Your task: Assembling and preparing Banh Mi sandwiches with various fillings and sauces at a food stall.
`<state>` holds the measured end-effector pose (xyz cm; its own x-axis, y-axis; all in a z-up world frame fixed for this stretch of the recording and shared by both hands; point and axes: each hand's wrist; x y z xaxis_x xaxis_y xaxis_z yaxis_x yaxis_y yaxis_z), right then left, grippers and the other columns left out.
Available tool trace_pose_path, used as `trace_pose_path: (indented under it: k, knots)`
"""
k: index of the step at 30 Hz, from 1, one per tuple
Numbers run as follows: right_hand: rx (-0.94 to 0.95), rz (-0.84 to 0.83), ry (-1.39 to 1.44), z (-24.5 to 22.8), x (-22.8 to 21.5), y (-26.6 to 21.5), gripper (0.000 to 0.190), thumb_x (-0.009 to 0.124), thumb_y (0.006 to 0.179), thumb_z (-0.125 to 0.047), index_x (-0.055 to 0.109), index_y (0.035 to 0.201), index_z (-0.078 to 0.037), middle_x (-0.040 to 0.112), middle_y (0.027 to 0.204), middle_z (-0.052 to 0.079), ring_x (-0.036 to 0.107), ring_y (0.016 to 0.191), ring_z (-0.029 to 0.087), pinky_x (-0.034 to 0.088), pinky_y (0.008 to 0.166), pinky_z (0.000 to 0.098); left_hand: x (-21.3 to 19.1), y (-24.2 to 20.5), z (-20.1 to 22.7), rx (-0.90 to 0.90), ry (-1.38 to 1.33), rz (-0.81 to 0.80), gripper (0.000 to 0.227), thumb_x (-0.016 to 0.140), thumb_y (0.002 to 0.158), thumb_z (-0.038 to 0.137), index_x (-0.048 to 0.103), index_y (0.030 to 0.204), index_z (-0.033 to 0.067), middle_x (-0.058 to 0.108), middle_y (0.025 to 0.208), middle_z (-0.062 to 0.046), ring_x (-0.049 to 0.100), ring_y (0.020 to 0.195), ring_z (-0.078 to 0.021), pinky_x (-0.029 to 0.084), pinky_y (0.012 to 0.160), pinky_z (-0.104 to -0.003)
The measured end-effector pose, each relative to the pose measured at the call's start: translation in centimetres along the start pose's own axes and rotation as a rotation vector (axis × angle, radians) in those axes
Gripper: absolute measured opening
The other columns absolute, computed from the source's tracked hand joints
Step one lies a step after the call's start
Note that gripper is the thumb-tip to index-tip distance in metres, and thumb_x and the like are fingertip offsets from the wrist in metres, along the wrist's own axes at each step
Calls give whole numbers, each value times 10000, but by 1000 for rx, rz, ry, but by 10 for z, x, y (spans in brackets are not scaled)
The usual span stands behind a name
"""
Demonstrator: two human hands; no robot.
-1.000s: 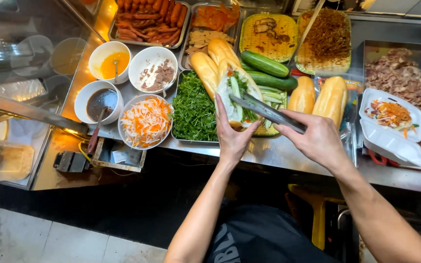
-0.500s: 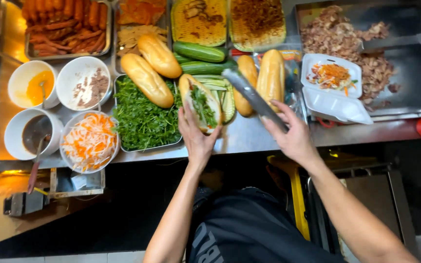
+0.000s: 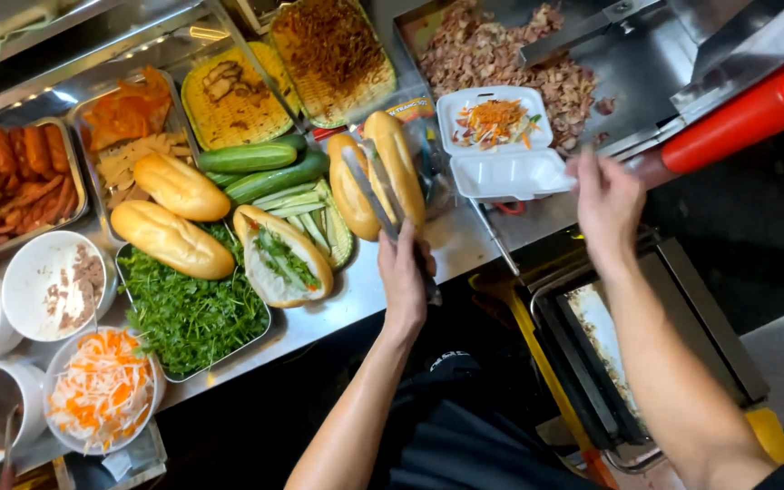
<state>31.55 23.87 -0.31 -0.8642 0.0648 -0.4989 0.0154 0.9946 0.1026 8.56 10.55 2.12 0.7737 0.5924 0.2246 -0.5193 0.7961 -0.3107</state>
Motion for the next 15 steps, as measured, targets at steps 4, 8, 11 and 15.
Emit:
trace_pose_path:
  k: [4, 8, 11, 15]
  knots:
    - [122, -77, -369, 102, 22, 116, 184, 702, 928, -454, 807, 998, -320, 748, 835, -63, 726, 884, 186, 572, 740, 333, 48, 33, -26, -156, 395, 101, 590, 793, 760, 684, 684, 781, 105, 571, 452, -43, 610, 396, -202, 496, 491, -369]
    - [209, -218, -410, 147, 48, 152, 414, 802, 833, -636, 816, 1009, -262, 773, 986, 47, 711, 1028, 336, 570, 847, 415, 71, 49, -48, -176, 579, 189, 593, 819, 651, 700, 766, 767, 121, 740, 705, -159, 763, 856, -383, 576, 812, -471]
    - [170, -191, -161, 158, 53, 155, 284, 866, 849, -438, 811, 997, -201, 762, 899, 55, 727, 911, 265, 573, 716, 378, 68, 43, -40, -177, 540, 153, 466, 781, 756, 434, 783, 1072, 91, 770, 900, -180, 735, 1012, -388, 564, 899, -492]
    - [299, -281, 242, 108, 16, 131, 204, 751, 958, -167, 727, 1130, -59, 689, 904, -18, 581, 694, 45, 444, 570, 165, 56, 16, -3, 77, 419, -17, 490, 628, 834, 276, 695, 1264, 51, 693, 789, -91, 608, 631, -219, 526, 638, -342]
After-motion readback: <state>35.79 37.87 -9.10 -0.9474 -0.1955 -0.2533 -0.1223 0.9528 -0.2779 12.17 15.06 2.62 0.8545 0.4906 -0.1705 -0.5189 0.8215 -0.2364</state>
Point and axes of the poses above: each hand's wrist, its own y-axis towards the middle knuckle, its own x-axis out of the palm, z = x × y
